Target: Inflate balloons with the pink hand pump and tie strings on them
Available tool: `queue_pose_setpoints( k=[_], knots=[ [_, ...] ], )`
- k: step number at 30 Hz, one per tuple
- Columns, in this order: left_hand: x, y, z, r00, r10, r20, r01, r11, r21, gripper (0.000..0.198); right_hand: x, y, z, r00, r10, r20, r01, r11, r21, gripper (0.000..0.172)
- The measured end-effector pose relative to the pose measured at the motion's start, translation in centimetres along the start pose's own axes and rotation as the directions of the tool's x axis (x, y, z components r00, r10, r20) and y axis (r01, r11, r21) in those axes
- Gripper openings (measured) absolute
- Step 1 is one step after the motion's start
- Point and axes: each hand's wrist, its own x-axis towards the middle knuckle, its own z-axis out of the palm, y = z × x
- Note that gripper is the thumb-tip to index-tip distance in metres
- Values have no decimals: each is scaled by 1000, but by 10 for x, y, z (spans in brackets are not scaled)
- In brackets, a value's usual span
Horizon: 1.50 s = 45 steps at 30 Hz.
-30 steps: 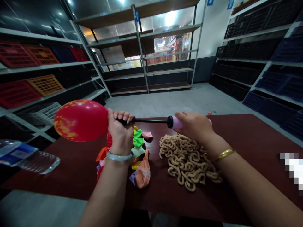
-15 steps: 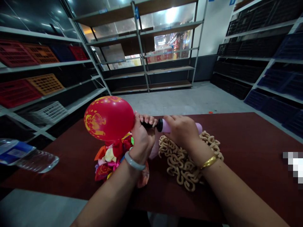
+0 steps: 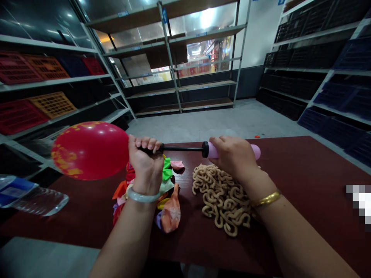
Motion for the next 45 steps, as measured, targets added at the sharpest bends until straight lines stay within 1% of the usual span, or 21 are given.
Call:
queue_pose_setpoints(
  k=[3, 6, 8, 10, 13, 19, 21, 22, 25, 29, 33, 36, 38, 40, 42, 45],
  knots=[
    [-14, -26, -2, 996, -87, 18, 87, 996, -23, 39, -1, -14, -4, 999, -27, 22, 27, 1000, 0, 39],
    [-32, -49, 0, 982, -187, 39, 187, 982, -17, 39, -3, -30, -9, 999, -41, 30, 40, 999, 29, 38],
    [-41, -58, 2, 975, -216, 44, 216, 976, -6, 39, -4, -38, -10, 999, -30, 30, 29, 998, 52, 36],
    [-44, -60, 4, 974, -222, 44, 222, 975, 9, 39, -4, -41, -9, 999, -22, 30, 19, 997, 70, 36],
    [-36, -48, 5, 978, -203, 49, 202, 979, 37, 41, -3, -35, -3, 999, -36, 28, 33, 994, 107, 39],
    [-2, 2, 3, 999, -46, 16, 46, 999, 30, 40, -1, -3, 6, 1000, 1, -15, 0, 998, 55, 38],
    [4, 10, 1, 1000, -18, 11, 18, 1000, 10, 40, -2, 6, 6, 1000, 5, -23, -4, 999, 44, 40],
    [5, 10, 0, 1000, -16, 9, 16, 1000, 3, 40, -2, 8, 6, 1000, 7, -26, -6, 999, 37, 41],
    [5, -2, -4, 999, -39, -17, 39, 999, -12, 41, -3, 8, 4, 1000, 4, -24, -4, 1000, -8, 41],
    [-9, -33, -11, 988, -147, -54, 143, 987, -73, 41, -4, -12, 1, 999, -33, -8, 32, 996, -84, 41],
    [-29, -62, -12, 965, -260, -22, 257, 962, -93, 40, -6, -34, 1, 999, -52, 7, 53, 996, -68, 45],
    [-37, -72, -10, 960, -281, -11, 279, 956, -95, 41, -6, -41, 4, 999, -23, 34, 24, 999, -21, 44],
    [-36, -68, -9, 963, -270, 4, 269, 960, -75, 40, -5, -39, 6, 999, -6, 49, 4, 999, 41, 45],
    [-29, -56, -7, 969, -245, 24, 245, 968, -47, 41, -4, -34, 7, 999, 13, 47, -17, 996, 87, 47],
    [-18, -37, -5, 980, -199, 25, 199, 980, -23, 45, -3, -25, 7, 999, 23, 31, -25, 996, 89, 45],
    [-2, -6, -2, 995, -98, -22, 98, 995, 11, 50, -3, -11, 6, 1000, 5, 24, -7, 997, 71, 41]
  ],
)
